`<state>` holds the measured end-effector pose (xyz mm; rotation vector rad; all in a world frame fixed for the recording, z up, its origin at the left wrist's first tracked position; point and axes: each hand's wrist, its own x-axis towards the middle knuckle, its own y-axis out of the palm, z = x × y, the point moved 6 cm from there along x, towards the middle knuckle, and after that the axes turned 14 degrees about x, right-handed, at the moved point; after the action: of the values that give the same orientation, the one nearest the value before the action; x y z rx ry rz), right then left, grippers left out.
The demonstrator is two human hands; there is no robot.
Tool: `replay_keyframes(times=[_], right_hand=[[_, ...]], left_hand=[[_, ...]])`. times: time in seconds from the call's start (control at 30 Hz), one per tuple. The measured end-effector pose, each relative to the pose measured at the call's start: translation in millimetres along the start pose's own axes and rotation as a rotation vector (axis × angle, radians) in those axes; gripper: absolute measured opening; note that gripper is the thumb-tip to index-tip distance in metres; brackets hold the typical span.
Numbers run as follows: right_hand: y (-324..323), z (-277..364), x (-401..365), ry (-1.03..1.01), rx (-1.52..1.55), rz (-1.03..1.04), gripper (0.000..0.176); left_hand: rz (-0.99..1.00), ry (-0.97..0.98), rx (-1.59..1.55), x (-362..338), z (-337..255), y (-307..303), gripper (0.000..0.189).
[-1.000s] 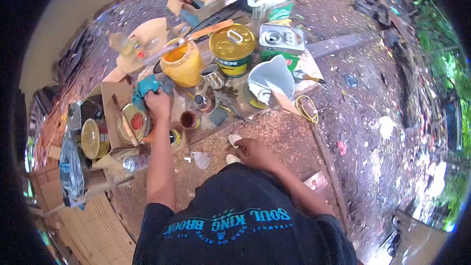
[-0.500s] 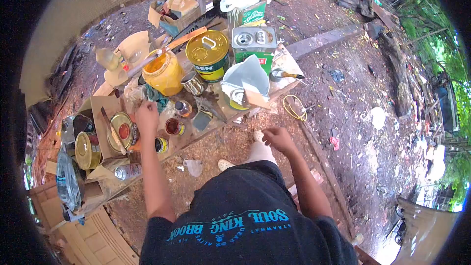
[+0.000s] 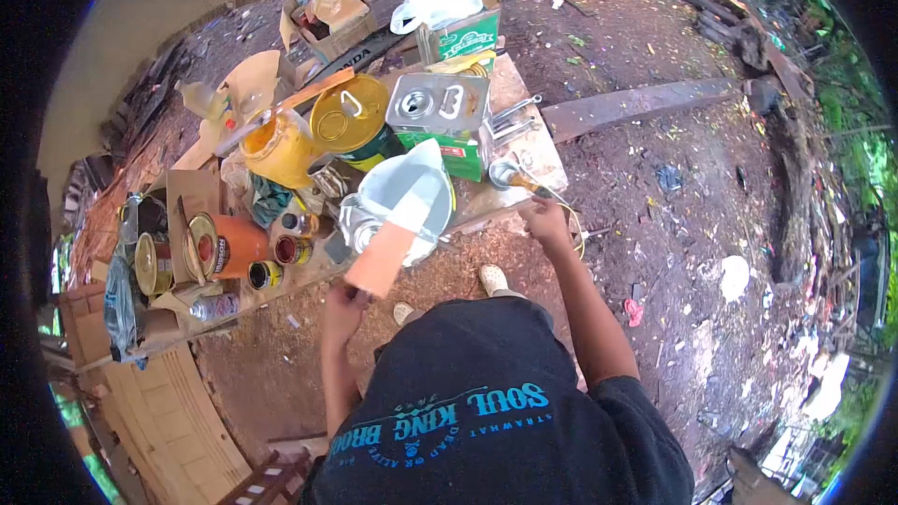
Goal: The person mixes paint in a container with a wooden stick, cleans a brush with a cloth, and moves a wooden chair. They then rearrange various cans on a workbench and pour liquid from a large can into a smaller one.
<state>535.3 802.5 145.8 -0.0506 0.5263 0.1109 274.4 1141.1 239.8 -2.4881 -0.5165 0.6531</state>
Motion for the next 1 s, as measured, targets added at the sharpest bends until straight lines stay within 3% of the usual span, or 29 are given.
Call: replay_keyframes(times=[0.13,0.3,0.47,0.57,0.73,0.77,0.9,1.0], right_hand=[[7,28,-4,-0.133,0.016,0.098,0.055],[5,18,27,-0.315,0.165,0.139,0.032],[2,65,12,-0.357,-0.014,0.152,0.026],[1,63,23,-0.353,-0.111,0.157,0.025],[16,68,53,-0.523,-0.405,0.154,0.025],[19,72,55,-0.47,-0.401,0.175,0.023],[33,88,54,-0.662,-0.486,0.234,0.022],[34,86,61,-0.626,-0.491,0.254,0.022]], left_hand=[[0.002,0.18,0.342,-4,-57,33,0.025],[0.1,-0.141,0.211,-17,-59,72,0.032],[0.207,-0.256,0.273,-19,-64,98,0.033],[0.181,-0.13,0.283,-17,-47,119,0.032],[0.192,-0.111,0.32,-17,-45,136,0.03],[0.199,-0.104,0.316,-17,-42,139,0.03],[0.176,-0.092,0.327,-21,-39,142,0.03],[0.167,-0.127,0.298,-23,-38,140,0.032]])
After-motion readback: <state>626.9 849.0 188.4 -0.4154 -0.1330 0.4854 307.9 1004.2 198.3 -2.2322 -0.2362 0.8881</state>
